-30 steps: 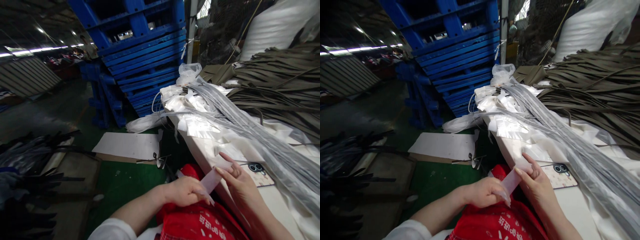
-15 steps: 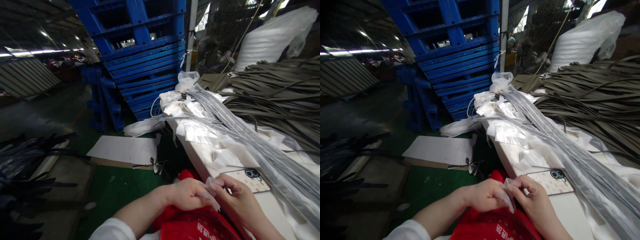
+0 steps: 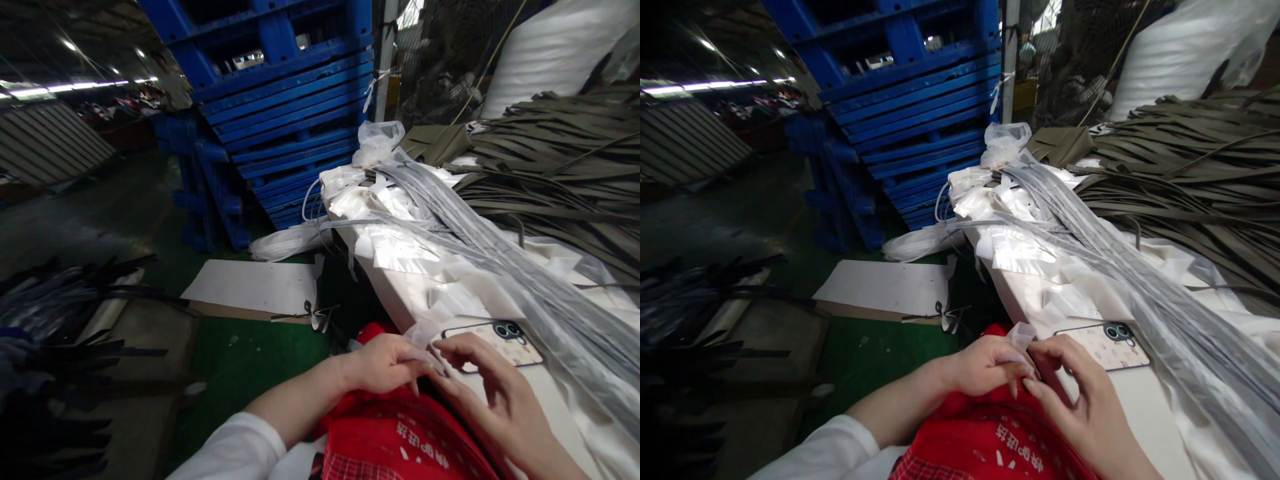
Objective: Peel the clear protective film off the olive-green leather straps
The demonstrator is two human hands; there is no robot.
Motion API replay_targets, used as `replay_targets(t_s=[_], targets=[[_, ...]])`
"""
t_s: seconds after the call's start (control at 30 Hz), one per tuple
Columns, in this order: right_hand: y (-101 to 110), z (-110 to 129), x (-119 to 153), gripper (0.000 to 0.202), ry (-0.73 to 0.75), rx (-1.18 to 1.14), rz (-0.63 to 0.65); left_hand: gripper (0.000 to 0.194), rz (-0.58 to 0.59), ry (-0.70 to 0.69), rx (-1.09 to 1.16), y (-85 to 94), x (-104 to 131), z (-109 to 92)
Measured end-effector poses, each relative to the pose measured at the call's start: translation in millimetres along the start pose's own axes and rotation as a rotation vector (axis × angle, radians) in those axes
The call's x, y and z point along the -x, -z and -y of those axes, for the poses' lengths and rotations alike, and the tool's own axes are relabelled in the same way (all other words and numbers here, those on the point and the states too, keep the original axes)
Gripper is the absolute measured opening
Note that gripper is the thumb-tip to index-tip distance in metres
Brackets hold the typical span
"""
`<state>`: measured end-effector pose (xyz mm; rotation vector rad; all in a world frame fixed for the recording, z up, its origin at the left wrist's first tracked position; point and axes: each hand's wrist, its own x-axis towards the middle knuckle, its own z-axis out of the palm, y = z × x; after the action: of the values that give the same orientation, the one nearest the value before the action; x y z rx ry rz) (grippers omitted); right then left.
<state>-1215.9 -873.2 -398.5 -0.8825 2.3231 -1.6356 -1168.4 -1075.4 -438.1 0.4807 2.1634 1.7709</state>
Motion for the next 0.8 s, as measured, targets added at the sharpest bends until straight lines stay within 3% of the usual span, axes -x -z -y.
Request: replay_targets(t_s=[0.13,0.27,0.37,0.5,0.6,0.67,0.73,0.8], targets=[[-6.6,-0.8,-1.6,0.013,-0.003,0.070,0.054,0.043,0.015,-0.095,-0.102,5.5,-1.9,-5.6],[-8.2,-1.1,0.0,0.024,-0.011,0.054,0.015,0.040,0.095,-0.142,-0.188,5.0,-4.9,-22.0],[-10.2,-5.0,2.0,0.024,0.026,0.091,-0.057,0.033,0.112,-0.105,-0.186,5.2,-12.0,-29.6],[-7.1,-16.4,1.9,0.029,0.059,0.140,-0.183,0.045,0.238,-0.172,-0.125,1.2,-33.0,-25.0],[5.6,-14.8,4.5,0.027,0.013,0.159,-0.185,0.049,0.268,-0.219,-0.144,-7.9,-48.4,-15.8],[20.5,-8.4,6.1,0.019,-0.063,0.114,-0.102,0.053,0.279,-0.217,-0.160,-14.0,-55.2,-8.8],[41.2,-3.1,6.0,0.006,-0.142,0.059,-0.028,0.059,0.274,-0.198,-0.172,-18.3,-60.0,-0.8],[68.3,-5.3,3.1,0.008,-0.197,0.077,-0.043,0.064,0.258,-0.177,-0.173,-19.9,-64.4,8.1]])
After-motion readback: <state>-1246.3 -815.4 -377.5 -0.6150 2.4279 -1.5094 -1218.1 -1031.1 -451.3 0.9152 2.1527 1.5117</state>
